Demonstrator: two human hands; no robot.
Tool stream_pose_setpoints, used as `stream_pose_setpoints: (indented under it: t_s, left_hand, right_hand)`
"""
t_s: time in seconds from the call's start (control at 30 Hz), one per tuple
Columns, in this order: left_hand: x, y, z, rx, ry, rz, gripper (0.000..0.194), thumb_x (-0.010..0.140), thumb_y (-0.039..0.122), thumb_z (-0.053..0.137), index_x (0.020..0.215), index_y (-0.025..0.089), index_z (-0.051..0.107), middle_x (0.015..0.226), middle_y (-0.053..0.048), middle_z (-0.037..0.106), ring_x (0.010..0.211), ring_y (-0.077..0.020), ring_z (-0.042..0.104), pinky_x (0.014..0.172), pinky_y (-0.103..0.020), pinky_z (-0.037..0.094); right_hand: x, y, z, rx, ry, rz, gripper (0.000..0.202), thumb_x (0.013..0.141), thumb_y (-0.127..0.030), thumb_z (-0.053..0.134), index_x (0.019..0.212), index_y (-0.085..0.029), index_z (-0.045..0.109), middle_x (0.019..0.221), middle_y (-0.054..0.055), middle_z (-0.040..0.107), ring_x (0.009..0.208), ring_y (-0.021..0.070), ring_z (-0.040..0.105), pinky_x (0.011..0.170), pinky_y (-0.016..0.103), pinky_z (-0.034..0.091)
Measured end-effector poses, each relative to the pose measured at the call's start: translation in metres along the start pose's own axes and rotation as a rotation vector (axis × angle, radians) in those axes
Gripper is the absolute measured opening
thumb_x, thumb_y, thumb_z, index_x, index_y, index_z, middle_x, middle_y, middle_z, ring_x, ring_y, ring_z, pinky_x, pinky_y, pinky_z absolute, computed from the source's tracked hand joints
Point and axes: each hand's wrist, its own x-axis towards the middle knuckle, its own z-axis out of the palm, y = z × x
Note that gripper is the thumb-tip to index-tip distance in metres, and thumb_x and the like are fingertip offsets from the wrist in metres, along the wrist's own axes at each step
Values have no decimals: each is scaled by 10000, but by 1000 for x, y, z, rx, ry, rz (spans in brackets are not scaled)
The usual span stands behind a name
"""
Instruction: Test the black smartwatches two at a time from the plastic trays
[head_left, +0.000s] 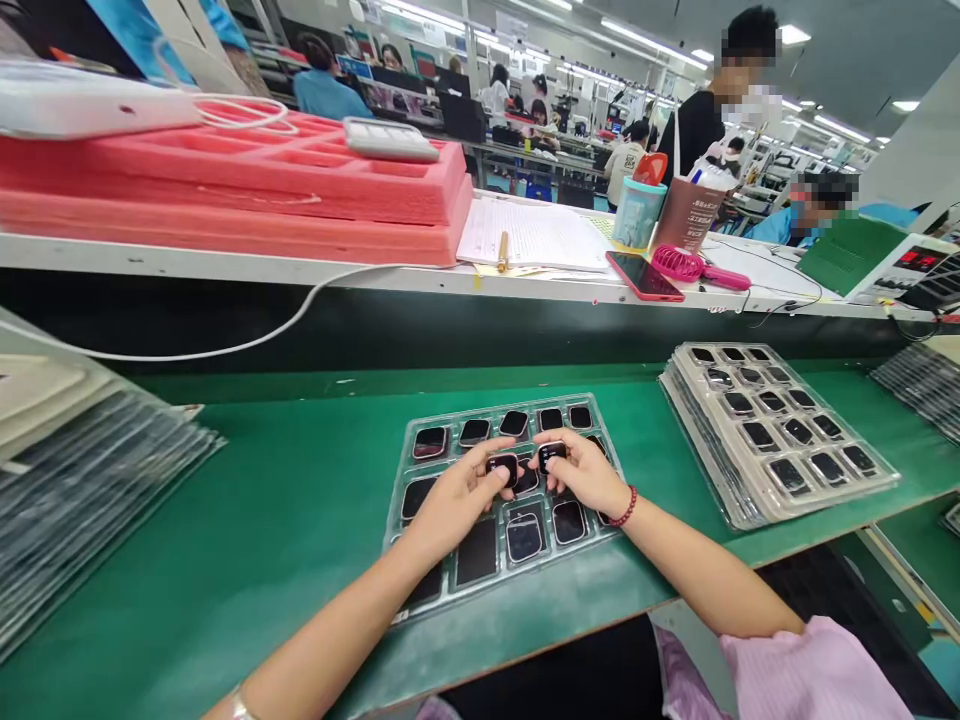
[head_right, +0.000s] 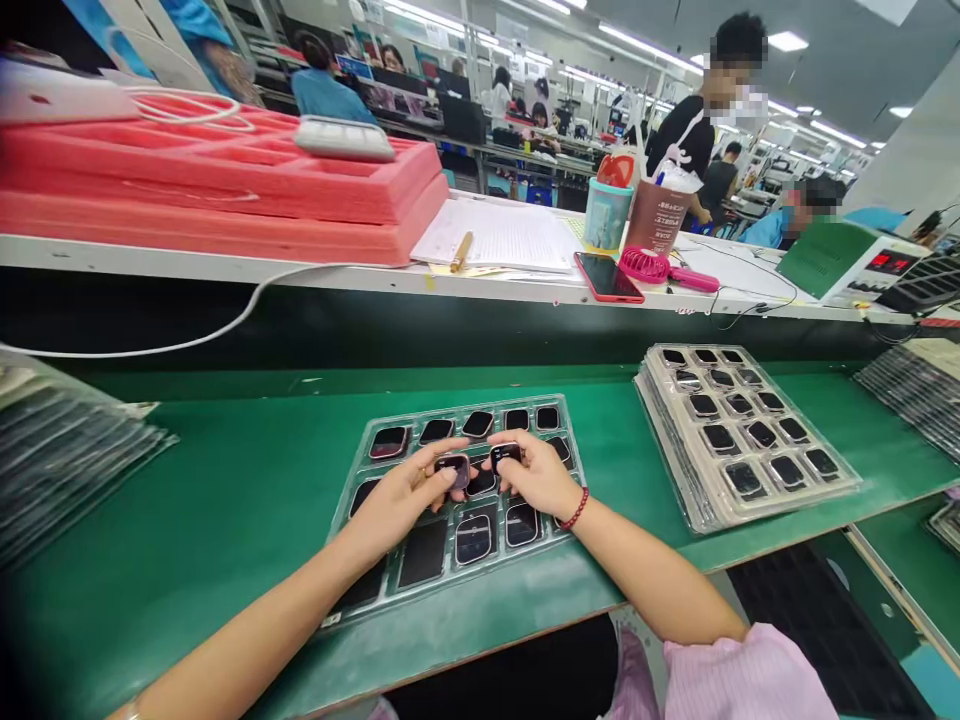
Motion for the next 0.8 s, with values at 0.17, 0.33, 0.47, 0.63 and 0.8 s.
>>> stream_pose_setpoints:
  t_s: [0.17, 0.33, 0.47, 0.63, 0.8]
  left_hand:
    - [-3, 4, 2, 0, 10, -17, 538, 776, 507, 597, 1167, 139, 565, 928, -93, 678, 729, -207, 659, 555, -268, 458]
    - [-1, 0, 1, -32, 8, 11, 538, 747, 424, 637, 1203, 156, 539, 1040, -103, 673, 771, -203, 664, 593, -273, 488]
    - [0, -1, 4, -91, -20, 4, 444, 741, 309, 607, 1149, 146, 546, 976, -91, 678, 754, -180, 652, 673, -302, 527]
    - [1, -4, 9, -144, -23, 20, 529, 624, 111, 552, 1152, 145, 542, 1025, -78, 659, 813, -165, 656, 739, -277, 517]
    - [1, -8, 7, -131, -27, 15, 434, 744, 160, 545, 1177, 122, 541, 968, -88, 660, 740, -152, 667, 604, -217, 468]
  right_hand:
    - [-2, -2, 0, -34, -12, 14, 288, 817, -231, 543, 1102, -197, 574, 898, 37, 678, 530, 83, 553, 474, 203, 457]
    - [-1, 0, -1, 9, -7, 7, 379, 773, -195, 555, 1151, -218, 546, 988, 43, 673, 624, 104, 598, 521, 217, 490]
    - [-3, -1, -2, -20, -31, 13, 477, 711, -125, 517, 1179, -220, 526, 994, 41, 666, 629, 100, 595, 555, 230, 501]
    - [-8, -7, -5, -31, -42, 7, 518, 697, -128, 530, 1208, -213, 516, 1083, 66, 647, 722, 119, 631, 615, 249, 528]
    - [-9, -8, -6, -78, -51, -11, 372, 811, -205, 532, 1181, -192, 564, 1071, 86, 660, 728, 136, 651, 648, 284, 549]
